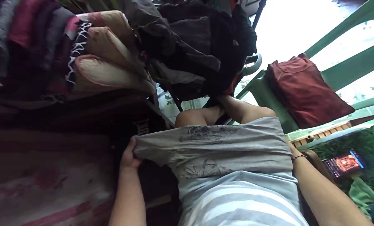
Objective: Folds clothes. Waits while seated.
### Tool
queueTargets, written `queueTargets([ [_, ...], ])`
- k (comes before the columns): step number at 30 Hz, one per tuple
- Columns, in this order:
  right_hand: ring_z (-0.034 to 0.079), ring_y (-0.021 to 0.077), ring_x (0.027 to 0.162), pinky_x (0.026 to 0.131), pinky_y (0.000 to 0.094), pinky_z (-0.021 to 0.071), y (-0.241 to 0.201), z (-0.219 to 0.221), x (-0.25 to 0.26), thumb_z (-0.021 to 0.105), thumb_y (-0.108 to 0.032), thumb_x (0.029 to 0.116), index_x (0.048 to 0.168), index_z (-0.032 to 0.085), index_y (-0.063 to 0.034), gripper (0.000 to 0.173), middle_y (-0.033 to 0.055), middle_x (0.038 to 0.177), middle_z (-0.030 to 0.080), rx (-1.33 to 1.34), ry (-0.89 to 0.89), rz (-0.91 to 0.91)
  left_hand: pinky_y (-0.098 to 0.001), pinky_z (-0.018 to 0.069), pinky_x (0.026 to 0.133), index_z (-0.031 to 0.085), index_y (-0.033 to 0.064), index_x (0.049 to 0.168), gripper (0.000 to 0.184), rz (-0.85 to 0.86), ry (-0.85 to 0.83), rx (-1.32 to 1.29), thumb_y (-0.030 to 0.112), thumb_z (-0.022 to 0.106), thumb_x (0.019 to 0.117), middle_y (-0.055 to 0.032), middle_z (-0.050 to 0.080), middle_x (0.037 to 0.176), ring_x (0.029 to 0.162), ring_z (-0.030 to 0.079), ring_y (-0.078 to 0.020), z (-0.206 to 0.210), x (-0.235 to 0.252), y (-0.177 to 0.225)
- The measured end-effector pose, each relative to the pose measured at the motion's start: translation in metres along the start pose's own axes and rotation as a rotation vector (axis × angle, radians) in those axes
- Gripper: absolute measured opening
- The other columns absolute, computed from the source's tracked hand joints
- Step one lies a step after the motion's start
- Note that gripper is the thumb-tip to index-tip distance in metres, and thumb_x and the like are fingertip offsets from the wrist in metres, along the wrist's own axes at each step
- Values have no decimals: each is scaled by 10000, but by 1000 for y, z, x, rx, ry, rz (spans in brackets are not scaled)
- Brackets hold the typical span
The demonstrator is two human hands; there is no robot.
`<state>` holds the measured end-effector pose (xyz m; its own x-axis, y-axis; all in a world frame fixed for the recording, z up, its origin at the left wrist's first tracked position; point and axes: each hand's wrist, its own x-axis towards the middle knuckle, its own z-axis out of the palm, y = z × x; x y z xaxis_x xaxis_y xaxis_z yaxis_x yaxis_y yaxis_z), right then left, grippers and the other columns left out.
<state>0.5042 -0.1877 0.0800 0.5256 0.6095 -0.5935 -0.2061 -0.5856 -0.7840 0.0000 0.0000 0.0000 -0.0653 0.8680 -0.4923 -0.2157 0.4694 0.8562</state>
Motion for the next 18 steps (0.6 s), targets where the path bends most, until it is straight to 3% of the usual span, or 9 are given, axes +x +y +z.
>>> queueTargets([
  [2,542,17,1057,911,114,422,0,2,-1,231,-46,1116,1431,393,105,385,185,1283,553,-96,43,32,-336,611,794,564,115,1235,331,49,31,-30,337,353,1111,-14,703,996,903,703,-112,2,-2,4],
  [5,509,200,1258,1064,249,386,2,1,-5,266,-58,1117,1475,359,128,414,273,1459,472,-137,94,124,-344,606,835,540,109,1310,345,101,49,-78,326,361,1112,-22,699,1065,955,698,-116,0,-2,4],
  [7,400,282,1440,1180,354,298,1,0,-6,253,-120,1134,1535,306,95,458,262,1585,363,-104,115,208,-348,603,862,524,109,1342,364,132,41,-71,334,352,1114,-21,696,1103,986,696,-113,1,-4,2],
  [8,361,280,1475,1201,364,267,2,-1,-4,248,-125,1133,1549,294,81,467,244,1609,338,-85,119,234,-345,604,867,522,107,1341,364,145,32,-49,333,351,1113,-17,698,1106,992,696,-109,1,-3,0],
  [11,439,203,1399,1149,328,346,37,-14,27,245,-165,1140,1535,357,14,448,172,1563,424,-84,54,228,-352,583,888,537,69,1368,385,120,91,235,317,468,1082,-55,677,1168,1017,676,-119,-10,8,-9],
  [14,528,225,1321,1085,371,446,118,-41,84,248,-376,1135,1514,416,-28,541,177,1489,507,19,-9,26,-471,552,893,539,22,1394,499,108,195,663,341,621,1019,-201,634,1284,1075,660,-269,-5,15,-8],
  [16,566,235,1283,1052,417,483,120,-44,86,268,-526,1100,1503,450,-76,631,156,1444,554,179,10,78,-470,530,953,442,-21,1465,580,247,167,772,291,629,1013,-265,552,1380,1168,616,-307,22,1,5],
  [18,606,183,1211,1010,397,516,106,-44,80,275,-581,1079,1461,506,-135,631,92,1359,619,303,5,202,-393,500,1019,396,-73,1478,589,423,73,769,202,621,1009,-293,511,1423,1236,579,-282,58,-22,17],
])
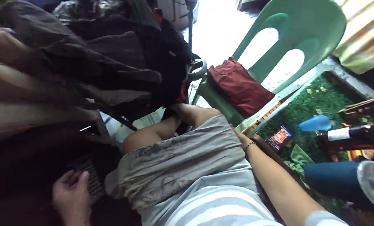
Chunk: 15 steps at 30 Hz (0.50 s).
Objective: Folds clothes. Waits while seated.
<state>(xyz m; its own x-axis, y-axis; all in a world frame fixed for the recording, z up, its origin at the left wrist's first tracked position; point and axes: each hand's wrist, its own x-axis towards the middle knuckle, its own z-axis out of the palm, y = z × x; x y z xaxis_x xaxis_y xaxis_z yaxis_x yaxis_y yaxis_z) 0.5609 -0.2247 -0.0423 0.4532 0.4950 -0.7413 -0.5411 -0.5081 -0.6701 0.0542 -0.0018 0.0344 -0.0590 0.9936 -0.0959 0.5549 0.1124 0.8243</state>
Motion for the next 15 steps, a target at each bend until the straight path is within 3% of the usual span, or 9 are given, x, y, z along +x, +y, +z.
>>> queueTargets([
  [3,689,155,962,829,370,587,-5,-8,3,376,-483,1084,1280,604,-119,472,70,1073,710,177,-4,-42,-336,528,991,424,-103,1425,552,279,-126,-94,167,615,983,-285,535,1395,1200,614,-231,36,-22,50],
  [7,692,107,759,686,304,596,-21,-29,-13,416,-241,1077,1055,633,-99,260,27,834,705,266,-32,-157,-342,556,967,486,-73,1389,549,475,-470,-222,244,638,967,-201,599,1345,1177,636,-197,96,-69,109],
  [9,687,111,704,638,299,595,-34,-39,-25,481,-162,1029,1008,630,-87,168,33,788,700,231,-3,-171,-380,567,951,548,-20,1375,526,592,-667,-234,288,658,962,-163,623,1345,1178,645,-208,130,-95,131],
  [11,687,117,745,674,316,597,-41,-55,-26,560,-160,974,1143,586,-102,181,30,849,697,105,-40,-202,-368,586,924,559,41,1402,506,642,-890,-249,298,656,977,-121,613,1375,1176,649,-189,161,-121,158],
  [13,701,123,790,716,328,610,-48,-65,-29,635,-164,939,1261,541,-93,343,39,911,709,42,-53,-281,-344,600,899,514,54,1453,518,541,-1106,-350,254,642,992,-109,586,1413,1153,660,-176,191,-143,182],
  [15,695,133,806,726,336,607,-57,-70,-37,677,-141,914,1299,513,-84,422,49,941,701,26,-37,-350,-346,580,943,462,45,1496,561,429,-1239,-421,245,634,1000,-133,552,1451,1159,657,-181,220,-157,197],
])
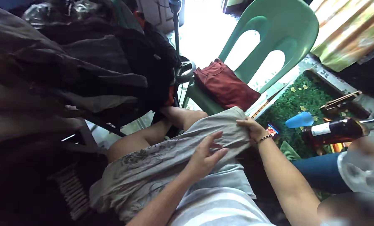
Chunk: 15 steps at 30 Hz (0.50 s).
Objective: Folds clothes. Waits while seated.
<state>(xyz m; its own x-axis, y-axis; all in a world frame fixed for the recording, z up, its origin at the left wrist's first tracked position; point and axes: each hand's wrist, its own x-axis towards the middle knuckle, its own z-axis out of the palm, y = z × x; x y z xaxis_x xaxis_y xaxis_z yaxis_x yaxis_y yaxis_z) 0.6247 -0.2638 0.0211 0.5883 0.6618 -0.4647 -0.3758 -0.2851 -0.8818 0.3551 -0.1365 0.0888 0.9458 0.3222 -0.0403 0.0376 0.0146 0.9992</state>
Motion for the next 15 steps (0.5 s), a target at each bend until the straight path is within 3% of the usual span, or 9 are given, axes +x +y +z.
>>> queueTargets([
  [3,705,140,835,749,344,616,-17,-8,-8,737,-107,872,1364,519,-106,537,52,1006,719,-37,-44,-67,-362,514,1070,341,64,1577,672,-119,-53,-135,281,631,1010,-156,440,1557,1281,593,-204,22,28,-6],
  [5,714,146,861,759,345,623,-32,-6,-17,748,-60,855,1379,522,-115,574,58,1054,724,-83,-98,-114,-386,517,1058,247,99,1614,717,-224,-41,-296,314,600,1028,-162,416,1570,1290,582,-224,32,38,-9],
  [9,705,156,896,775,349,619,-64,23,-46,767,-10,803,1394,534,-119,644,72,1117,708,-297,-195,-239,-558,474,1072,116,250,1650,704,-403,9,-579,542,364,1060,-141,346,1625,1400,482,-319,36,45,-16],
  [11,691,195,909,786,389,612,-73,47,-61,791,-28,790,1457,507,-118,731,108,1134,685,-435,-256,-253,-558,504,1024,127,249,1645,713,-412,27,-715,634,210,1051,-139,404,1589,1351,529,-322,30,42,-17],
  [12,691,199,891,776,387,614,-73,57,-66,794,-62,810,1494,476,-133,758,111,1134,677,-484,-328,-243,-540,545,965,194,229,1625,750,-390,44,-784,680,145,1028,-152,515,1490,1265,596,-320,27,40,-18],
  [14,708,193,867,739,361,621,-74,74,-75,738,-104,886,1555,400,-162,752,102,1180,681,-478,-511,-201,-460,593,871,463,144,1452,850,-319,114,-948,775,167,966,-131,683,1213,1071,682,-256,19,34,-24],
  [15,723,212,916,755,369,632,-74,79,-78,694,-104,925,1568,376,-162,720,105,1227,680,-431,-572,-184,-446,581,917,500,117,1421,886,-297,133,-1003,797,187,949,-120,695,1192,1088,678,-233,14,31,-29],
])
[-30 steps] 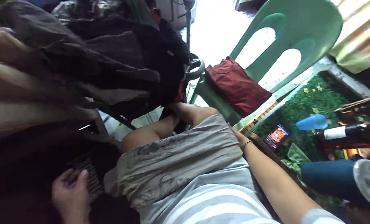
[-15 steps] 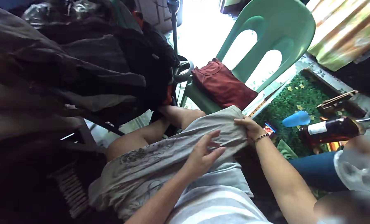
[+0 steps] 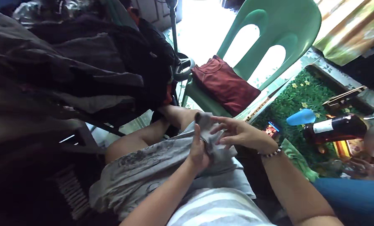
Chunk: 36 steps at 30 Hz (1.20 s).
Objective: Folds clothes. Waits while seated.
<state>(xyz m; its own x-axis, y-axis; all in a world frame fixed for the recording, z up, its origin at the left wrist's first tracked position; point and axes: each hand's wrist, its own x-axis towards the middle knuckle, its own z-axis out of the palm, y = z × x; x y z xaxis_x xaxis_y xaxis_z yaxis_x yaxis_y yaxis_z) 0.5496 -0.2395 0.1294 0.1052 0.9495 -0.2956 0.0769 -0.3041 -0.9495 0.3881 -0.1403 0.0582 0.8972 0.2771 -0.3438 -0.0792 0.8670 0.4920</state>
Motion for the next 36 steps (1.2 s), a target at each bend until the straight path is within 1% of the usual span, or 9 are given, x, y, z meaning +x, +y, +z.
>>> queueTargets([
  [4,717,186,956,815,352,619,18,5,2,577,-93,994,1428,549,-58,436,93,1172,714,-64,275,-207,-448,594,907,550,58,1316,578,-12,117,-39,517,287,1084,-127,716,1106,1033,703,-231,-7,-9,4],
  [7,591,175,1272,1047,387,525,47,18,7,545,-188,1029,1380,621,-67,379,78,1419,598,-322,454,-322,-419,610,865,568,24,1274,405,-96,163,66,316,340,1112,-135,720,1062,977,717,-227,-2,-9,7],
  [13,185,340,1564,1218,612,239,112,63,14,467,-514,1039,1574,430,-285,583,60,1701,226,-598,407,-130,-348,599,788,611,-3,1090,264,-142,224,320,171,412,1091,-87,705,884,817,699,-160,-2,-1,6],
  [16,165,335,1570,1213,622,226,110,67,16,430,-604,1021,1597,373,-323,643,56,1711,194,-604,392,-83,-358,624,720,497,-7,1247,217,-102,326,475,103,493,1060,-107,705,914,795,719,-180,8,-10,16],
  [22,118,363,1573,1192,653,212,105,64,17,417,-705,980,1609,320,-376,716,31,1727,120,-650,325,4,-479,630,620,86,199,1622,840,12,468,723,61,617,986,-201,640,1141,852,724,-301,2,-24,25],
  [25,115,378,1571,1173,678,217,104,63,18,483,-706,951,1609,303,-404,746,21,1731,94,-673,315,29,-403,587,758,108,85,1634,988,284,484,1275,218,743,889,-227,495,1372,1016,648,-258,-8,-33,19],
  [28,114,392,1568,1149,717,211,103,63,18,525,-685,933,1608,291,-422,761,13,1732,83,-667,306,58,-619,339,1149,300,31,1595,955,568,346,1813,594,630,897,-329,282,1587,1448,342,-475,-18,-37,15],
  [31,147,327,1573,1216,632,186,107,56,17,572,-525,993,1619,326,-290,712,56,1722,140,-434,321,-29,-735,102,1186,290,99,1620,988,466,188,2031,797,346,924,-263,132,1679,1541,96,-501,-24,-34,2],
  [36,541,290,1299,1074,467,461,112,31,14,657,-220,987,1571,388,-107,653,180,1488,504,77,538,29,-771,140,1150,251,132,1636,1076,361,61,2074,889,268,871,-218,118,1695,1543,117,-487,-58,-25,-12],
])
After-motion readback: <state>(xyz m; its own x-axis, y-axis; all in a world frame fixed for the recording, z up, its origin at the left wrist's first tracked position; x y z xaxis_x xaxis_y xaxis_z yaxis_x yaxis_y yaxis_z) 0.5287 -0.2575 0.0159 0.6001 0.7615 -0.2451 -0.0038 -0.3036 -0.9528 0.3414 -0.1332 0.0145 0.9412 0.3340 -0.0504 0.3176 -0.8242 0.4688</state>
